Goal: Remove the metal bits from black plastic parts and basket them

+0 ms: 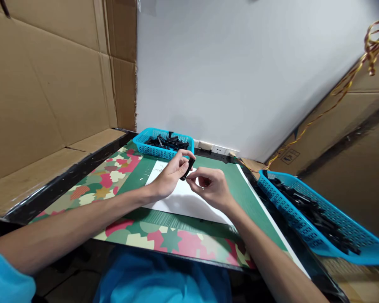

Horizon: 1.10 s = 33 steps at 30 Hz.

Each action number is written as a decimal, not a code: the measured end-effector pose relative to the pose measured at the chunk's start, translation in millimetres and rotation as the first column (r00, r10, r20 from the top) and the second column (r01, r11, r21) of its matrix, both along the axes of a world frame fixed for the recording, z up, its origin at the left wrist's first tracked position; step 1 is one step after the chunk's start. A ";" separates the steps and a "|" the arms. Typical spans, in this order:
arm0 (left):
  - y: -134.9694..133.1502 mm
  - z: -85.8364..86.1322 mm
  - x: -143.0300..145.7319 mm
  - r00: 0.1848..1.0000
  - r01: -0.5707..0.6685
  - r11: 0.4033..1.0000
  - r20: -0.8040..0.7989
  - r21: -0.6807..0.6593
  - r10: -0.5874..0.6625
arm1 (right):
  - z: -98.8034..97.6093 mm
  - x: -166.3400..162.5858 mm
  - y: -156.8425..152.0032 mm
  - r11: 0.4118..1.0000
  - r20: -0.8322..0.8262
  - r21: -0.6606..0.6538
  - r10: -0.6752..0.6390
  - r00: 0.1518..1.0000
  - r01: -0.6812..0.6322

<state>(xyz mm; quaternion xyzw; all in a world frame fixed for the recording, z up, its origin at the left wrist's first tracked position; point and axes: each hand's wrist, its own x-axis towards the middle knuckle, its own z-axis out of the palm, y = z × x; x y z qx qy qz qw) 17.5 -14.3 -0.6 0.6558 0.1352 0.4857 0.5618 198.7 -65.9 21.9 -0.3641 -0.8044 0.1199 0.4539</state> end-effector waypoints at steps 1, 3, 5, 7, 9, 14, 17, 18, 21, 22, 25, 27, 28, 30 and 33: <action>-1.0 0.5 -0.2 1.000 -0.013 1.000 -0.010 0.021 0.014 | -0.3 0.1 0.2 1.000 0.004 0.017 -0.003 1.000 0.003; -3.3 2.0 -0.7 0.999 -0.039 0.998 -0.028 0.058 0.040 | -0.8 0.7 0.6 0.999 0.015 0.046 -0.016 1.000 0.015; -5.6 3.6 -1.0 0.997 -0.066 0.994 -0.040 0.088 0.070 | -1.3 1.4 1.2 0.997 0.028 0.075 -0.030 0.999 0.027; -7.5 5.0 -1.0 0.994 -0.090 0.990 -0.045 0.108 0.096 | -1.7 2.0 1.7 0.994 0.042 0.100 -0.039 0.998 0.034; -8.9 6.0 -0.8 0.993 -0.101 0.988 -0.050 0.120 0.108 | -2.4 2.4 2.0 0.991 0.052 0.127 -0.039 0.998 0.033; -10.6 6.3 -0.8 0.994 -0.086 0.989 -0.058 0.119 0.094 | -5.3 2.8 2.5 0.986 0.097 0.166 -0.033 0.995 0.017; -10.8 6.0 -1.1 0.994 -0.076 0.991 -0.063 0.110 0.084 | -6.6 2.5 2.6 0.987 0.109 0.161 -0.035 0.993 0.017; -10.7 5.9 -1.2 0.995 -0.077 0.991 -0.062 0.110 0.084 | -6.8 2.5 2.7 0.988 0.112 0.157 -0.032 0.993 0.014; -9.8 4.9 -1.1 0.995 -0.078 0.991 -0.052 0.113 0.084 | -6.9 3.2 3.4 0.990 0.118 0.139 -0.010 0.993 -0.006; -9.3 4.4 -1.1 0.995 -0.077 0.991 -0.051 0.110 0.083 | -7.0 3.7 3.7 0.991 0.119 0.134 0.002 0.993 -0.018; -7.3 2.5 -0.9 0.996 -0.073 0.993 -0.048 0.095 0.077 | -7.9 5.1 4.7 0.993 0.137 0.108 0.034 0.990 -0.049; -6.0 1.5 -0.9 0.997 -0.060 0.995 -0.039 0.083 0.063 | -8.6 5.9 5.0 0.994 0.160 0.097 0.039 0.986 -0.055; -5.5 1.3 -0.9 0.998 -0.050 0.996 -0.032 0.077 0.053 | -8.9 6.3 5.1 0.994 0.170 0.098 0.039 0.985 -0.057; -4.7 1.2 -0.9 0.999 -0.032 0.998 -0.018 0.060 0.033 | -9.1 6.8 5.0 0.992 0.186 0.111 0.037 0.982 -0.059; -4.4 1.6 -0.5 1.000 -0.015 0.999 0.002 0.035 0.015 | -8.9 7.7 4.6 0.989 0.205 0.139 0.022 0.979 -0.051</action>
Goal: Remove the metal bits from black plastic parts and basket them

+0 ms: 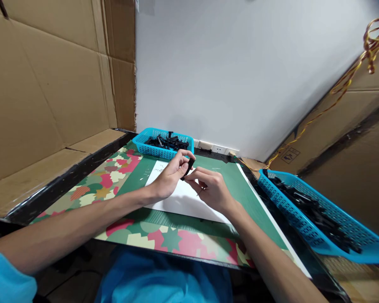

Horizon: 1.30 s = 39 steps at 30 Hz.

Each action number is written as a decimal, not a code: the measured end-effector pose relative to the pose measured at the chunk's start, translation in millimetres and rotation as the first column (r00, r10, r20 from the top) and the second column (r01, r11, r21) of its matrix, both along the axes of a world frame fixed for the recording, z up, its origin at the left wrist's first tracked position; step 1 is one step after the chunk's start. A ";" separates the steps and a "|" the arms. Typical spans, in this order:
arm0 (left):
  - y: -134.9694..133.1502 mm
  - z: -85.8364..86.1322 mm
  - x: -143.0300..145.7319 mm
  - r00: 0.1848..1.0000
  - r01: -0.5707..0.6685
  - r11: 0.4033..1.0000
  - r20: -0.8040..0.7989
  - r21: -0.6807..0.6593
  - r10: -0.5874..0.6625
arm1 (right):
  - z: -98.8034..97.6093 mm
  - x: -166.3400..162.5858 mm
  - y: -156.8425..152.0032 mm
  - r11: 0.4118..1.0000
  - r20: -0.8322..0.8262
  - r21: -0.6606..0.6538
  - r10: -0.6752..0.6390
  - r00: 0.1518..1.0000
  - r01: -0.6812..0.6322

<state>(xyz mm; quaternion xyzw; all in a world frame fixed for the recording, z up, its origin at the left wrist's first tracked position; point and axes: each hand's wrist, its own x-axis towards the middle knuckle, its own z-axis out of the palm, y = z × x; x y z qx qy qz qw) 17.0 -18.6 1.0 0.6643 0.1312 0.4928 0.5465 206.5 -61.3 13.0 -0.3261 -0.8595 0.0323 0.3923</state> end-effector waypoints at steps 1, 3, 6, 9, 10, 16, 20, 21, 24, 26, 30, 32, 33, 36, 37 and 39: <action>-0.1 0.2 0.3 1.000 0.005 1.000 0.006 -0.007 -0.005 | 0.0 0.4 -0.1 1.000 0.007 0.008 -0.007 1.000 0.006; -0.3 0.6 0.9 1.000 0.021 0.999 0.017 -0.028 -0.020 | -0.4 1.2 0.0 1.000 0.016 0.024 -0.018 1.000 0.017; -0.7 1.5 1.7 0.998 0.061 0.995 0.037 -0.081 -0.058 | -1.6 2.0 0.4 0.999 0.015 0.043 -0.023 1.000 0.023; -0.8 2.1 1.7 0.995 0.093 0.986 0.046 -0.135 -0.087 | -2.5 1.8 0.5 0.998 0.011 0.048 -0.029 1.000 0.029; -0.8 2.1 1.7 0.995 0.097 0.985 0.046 -0.145 -0.091 | -2.5 1.6 0.4 0.998 0.011 0.048 -0.029 1.000 0.028; -2.8 4.1 1.5 0.995 0.101 0.982 0.041 -0.162 -0.095 | -0.5 1.5 -0.2 0.999 0.026 0.044 -0.010 1.000 0.009; -3.9 7.7 0.7 0.997 0.075 0.975 0.023 -0.207 -0.072 | 2.0 3.1 0.1 0.998 0.074 0.052 -0.038 0.996 0.035; -3.6 8.2 0.3 0.998 0.067 0.973 0.015 -0.222 -0.065 | 2.5 3.8 0.4 0.997 0.092 0.060 -0.050 0.995 0.044; -2.0 8.3 -1.4 0.998 0.050 0.960 -0.025 -0.275 -0.059 | 3.0 6.4 1.5 0.994 0.137 0.084 -0.084 0.987 0.073; -1.2 7.8 -2.3 0.996 0.055 0.948 -0.046 -0.314 -0.073 | 2.2 8.0 2.4 0.992 0.146 0.096 -0.095 0.985 0.081; -0.4 7.1 -2.0 0.989 0.103 0.918 -0.058 -0.383 -0.135 | 0.1 9.6 3.3 0.990 0.145 0.120 -0.095 0.985 0.078; 1.4 6.5 -2.1 0.984 0.090 0.924 -0.107 -0.371 -0.139 | -0.4 10.5 3.7 0.990 0.160 0.116 -0.094 0.983 0.076; 2.9 6.2 -2.8 0.980 0.069 0.938 -0.152 -0.341 -0.127 | -0.6 11.3 4.3 0.990 0.165 0.114 -0.096 0.982 0.078; 9.6 6.0 -9.0 0.946 -0.044 0.993 -0.325 -0.112 0.005 | -1.4 16.1 7.8 0.988 0.161 0.096 -0.131 0.978 0.117; 12.0 6.4 -12.2 0.924 -0.077 0.997 -0.375 0.006 0.073 | -2.0 18.5 9.6 0.987 0.158 0.082 -0.146 0.976 0.135; 16.4 7.2 -19.3 0.869 -0.115 0.962 -0.444 0.248 0.218 | -4.0 23.8 14.2 0.986 0.152 0.039 -0.165 0.974 0.161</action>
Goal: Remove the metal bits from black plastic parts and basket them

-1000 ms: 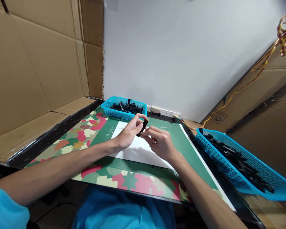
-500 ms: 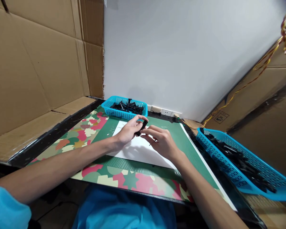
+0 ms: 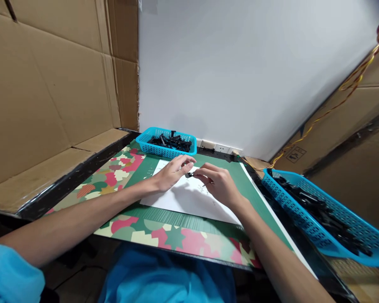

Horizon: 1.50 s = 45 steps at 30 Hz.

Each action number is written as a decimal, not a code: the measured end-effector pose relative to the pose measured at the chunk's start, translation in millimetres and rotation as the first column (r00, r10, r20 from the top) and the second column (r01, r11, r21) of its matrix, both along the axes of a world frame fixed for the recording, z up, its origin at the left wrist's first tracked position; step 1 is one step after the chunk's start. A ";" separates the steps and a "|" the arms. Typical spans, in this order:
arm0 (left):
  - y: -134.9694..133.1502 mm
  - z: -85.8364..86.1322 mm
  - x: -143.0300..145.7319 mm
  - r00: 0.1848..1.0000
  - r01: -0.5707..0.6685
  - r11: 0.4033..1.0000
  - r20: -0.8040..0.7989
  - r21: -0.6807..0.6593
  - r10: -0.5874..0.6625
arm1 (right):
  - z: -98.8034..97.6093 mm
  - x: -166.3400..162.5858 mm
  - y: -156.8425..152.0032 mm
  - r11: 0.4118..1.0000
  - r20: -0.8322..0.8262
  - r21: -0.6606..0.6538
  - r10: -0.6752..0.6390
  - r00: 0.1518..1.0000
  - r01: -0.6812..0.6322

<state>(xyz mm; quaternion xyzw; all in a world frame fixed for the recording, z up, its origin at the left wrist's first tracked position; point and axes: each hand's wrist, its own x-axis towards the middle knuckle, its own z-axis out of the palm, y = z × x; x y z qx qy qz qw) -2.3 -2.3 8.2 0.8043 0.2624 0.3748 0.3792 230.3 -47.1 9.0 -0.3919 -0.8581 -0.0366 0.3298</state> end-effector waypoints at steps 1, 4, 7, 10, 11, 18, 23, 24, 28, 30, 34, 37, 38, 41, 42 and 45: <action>1.8 0.1 -3.2 0.998 -0.017 0.994 -0.058 0.103 0.023 | -1.5 2.6 2.6 1.000 -0.008 -0.024 -0.006 1.000 0.006; 5.8 -3.5 -8.3 0.975 -0.028 0.952 -0.200 0.305 0.092 | -7.8 8.5 10.8 0.997 -0.048 -0.083 -0.010 0.999 0.006; 6.7 -12.3 -6.5 0.958 -0.041 0.938 -0.253 0.345 0.135 | -14.7 10.9 17.3 0.991 -0.083 -0.134 -0.004 0.997 -0.007; 4.4 -20.2 -2.6 0.957 -0.065 0.950 -0.251 0.305 0.146 | -16.2 11.8 19.8 0.980 -0.098 -0.194 0.013 0.995 -0.032; 3.3 -21.8 -1.5 0.957 -0.069 0.951 -0.249 0.301 0.148 | -14.7 12.4 19.5 0.976 -0.096 -0.215 0.016 0.995 -0.037; -0.2 -22.7 1.4 0.959 -0.036 0.931 -0.248 0.364 0.134 | 6.0 13.0 12.6 0.961 -0.123 -0.274 0.012 0.992 -0.046; -2.1 -23.9 2.5 0.946 -0.005 0.911 -0.292 0.413 0.137 | 7.5 9.3 12.9 0.991 -0.063 -0.121 -0.064 0.996 0.056; -3.1 -24.2 2.9 0.941 -0.016 0.907 -0.301 0.421 0.156 | 7.6 9.1 13.1 0.992 -0.047 -0.076 -0.101 0.994 0.097; -8.2 -24.8 5.9 0.926 -0.037 0.888 -0.319 0.459 0.203 | 6.8 4.5 14.4 0.982 -0.162 -0.060 -0.188 0.969 0.181; -10.6 -24.8 7.5 0.923 -0.026 0.869 -0.323 0.493 0.211 | 3.5 -1.4 15.8 0.980 -0.302 -0.153 -0.171 0.938 0.130; -13.6 -25.0 9.4 0.914 -0.014 0.838 -0.332 0.546 0.232 | -5.4 -13.8 18.2 0.947 -0.397 -0.323 -0.136 0.908 0.000; -13.7 -26.0 9.9 0.910 -0.007 0.828 -0.340 0.560 0.238 | -7.4 -18.0 17.7 0.938 -0.337 -0.346 -0.141 0.931 0.017; -13.4 -26.6 10.0 0.909 -0.007 0.826 -0.341 0.564 0.240 | -7.0 -18.5 17.4 0.937 -0.318 -0.348 -0.139 0.938 0.021; -11.9 -28.5 10.4 0.907 -0.013 0.820 -0.338 0.572 0.250 | -5.2 -18.8 16.5 0.935 -0.287 -0.355 -0.125 0.950 0.016; -11.4 -28.9 10.4 0.906 -0.012 0.819 -0.340 0.573 0.251 | -4.8 -18.7 16.4 0.935 -0.285 -0.356 -0.121 0.951 0.012; -10.4 -29.6 10.5 0.904 -0.006 0.821 -0.347 0.571 0.249 | -4.9 -18.3 16.6 0.935 -0.290 -0.353 -0.111 0.951 0.001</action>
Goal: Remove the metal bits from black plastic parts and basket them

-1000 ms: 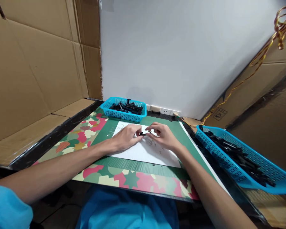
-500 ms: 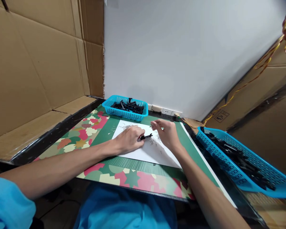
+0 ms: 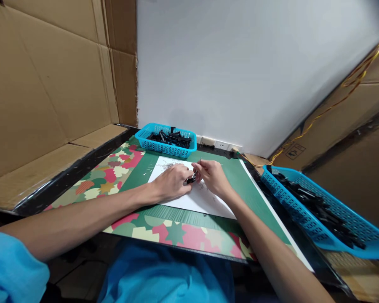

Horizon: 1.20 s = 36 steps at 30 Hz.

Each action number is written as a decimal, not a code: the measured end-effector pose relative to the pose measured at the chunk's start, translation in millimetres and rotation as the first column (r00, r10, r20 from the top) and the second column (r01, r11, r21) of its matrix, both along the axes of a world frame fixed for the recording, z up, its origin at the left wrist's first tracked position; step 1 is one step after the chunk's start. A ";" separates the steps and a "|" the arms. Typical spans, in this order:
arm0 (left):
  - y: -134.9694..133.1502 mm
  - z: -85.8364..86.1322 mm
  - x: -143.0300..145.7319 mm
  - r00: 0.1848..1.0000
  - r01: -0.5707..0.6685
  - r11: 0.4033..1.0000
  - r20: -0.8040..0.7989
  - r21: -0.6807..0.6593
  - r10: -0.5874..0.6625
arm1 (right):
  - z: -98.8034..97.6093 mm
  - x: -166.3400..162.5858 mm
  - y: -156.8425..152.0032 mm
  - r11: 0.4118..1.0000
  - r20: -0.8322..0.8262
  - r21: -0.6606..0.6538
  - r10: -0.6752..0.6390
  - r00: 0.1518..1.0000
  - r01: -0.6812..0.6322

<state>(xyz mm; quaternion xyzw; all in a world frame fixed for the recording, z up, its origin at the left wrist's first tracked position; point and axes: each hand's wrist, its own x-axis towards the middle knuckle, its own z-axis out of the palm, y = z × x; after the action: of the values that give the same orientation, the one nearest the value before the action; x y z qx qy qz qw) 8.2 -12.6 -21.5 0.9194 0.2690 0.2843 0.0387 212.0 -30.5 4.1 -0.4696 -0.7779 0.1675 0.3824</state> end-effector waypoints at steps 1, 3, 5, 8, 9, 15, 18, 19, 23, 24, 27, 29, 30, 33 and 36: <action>0.1 -0.2 0.0 1.000 -0.001 1.000 0.000 -0.003 0.001 | -0.2 0.1 0.1 1.000 0.000 0.000 0.002 1.000 -0.002; 0.0 -0.7 0.3 1.000 -0.005 1.000 0.007 -0.006 0.005 | -0.3 0.5 0.3 1.000 0.001 -0.002 0.006 1.000 -0.006; -0.3 -1.7 0.8 1.000 -0.007 1.000 0.017 -0.003 0.007 | -0.3 0.9 0.5 1.000 -0.001 -0.011 0.012 1.000 -0.012; -0.6 -3.3 1.9 1.000 0.000 1.000 0.025 0.004 0.000 | -0.2 1.5 1.1 1.000 -0.005 -0.029 0.013 1.000 -0.013; -0.6 -3.6 2.1 1.000 0.002 1.000 0.024 0.004 -0.002 | -0.3 1.7 1.2 0.999 -0.001 -0.031 0.011 1.000 -0.011; 0.4 -2.7 1.5 0.999 0.032 0.999 0.028 -0.033 -0.031 | -1.7 1.7 0.9 1.000 0.019 -0.022 0.012 1.000 -0.012; 1.3 -1.7 0.2 0.998 0.022 0.997 0.055 -0.079 -0.018 | -1.6 0.6 0.2 1.000 0.006 -0.018 0.004 1.000 -0.004; 1.6 -1.5 -0.2 0.998 0.020 0.995 0.062 -0.095 -0.015 | -1.5 0.3 -0.1 1.000 0.003 -0.016 0.003 1.000 -0.003; 2.5 -1.1 -1.6 0.996 0.041 0.992 0.083 -0.123 -0.031 | -2.6 -0.5 -0.3 1.000 0.003 -0.008 -0.004 1.000 0.004; 2.6 -0.9 -1.8 0.995 0.050 0.991 0.088 -0.124 -0.039 | -3.2 -0.5 -0.2 1.000 0.006 -0.005 -0.007 1.000 0.007; 2.4 0.0 -2.9 0.993 0.074 0.990 0.096 -0.122 -0.063 | -5.0 -0.4 0.1 1.000 0.015 0.010 -0.017 1.000 0.017; 2.5 0.1 -3.8 0.993 0.087 0.988 0.096 -0.125 -0.075 | -5.7 -0.5 0.3 1.000 0.018 0.017 -0.017 1.000 0.017; 2.8 -0.3 -4.2 0.993 0.088 0.988 0.094 -0.128 -0.076 | -5.9 -0.6 0.4 1.000 0.018 0.019 -0.016 1.000 0.015; 4.0 -2.2 -5.2 0.995 0.073 0.987 0.081 -0.140 -0.062 | -6.2 -0.6 1.3 0.999 0.012 0.027 -0.018 1.000 0.017; 4.2 -3.2 -5.3 0.997 0.058 0.989 0.064 -0.133 -0.050 | -6.7 -0.3 2.8 1.000 0.014 0.022 -0.015 1.000 0.015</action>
<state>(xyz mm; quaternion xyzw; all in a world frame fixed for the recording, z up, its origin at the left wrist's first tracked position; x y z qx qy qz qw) 2.9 -8.4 -24.6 0.9127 0.2613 0.2919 0.1167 211.7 -27.7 -2.6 -0.4724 -0.7789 0.1527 0.3832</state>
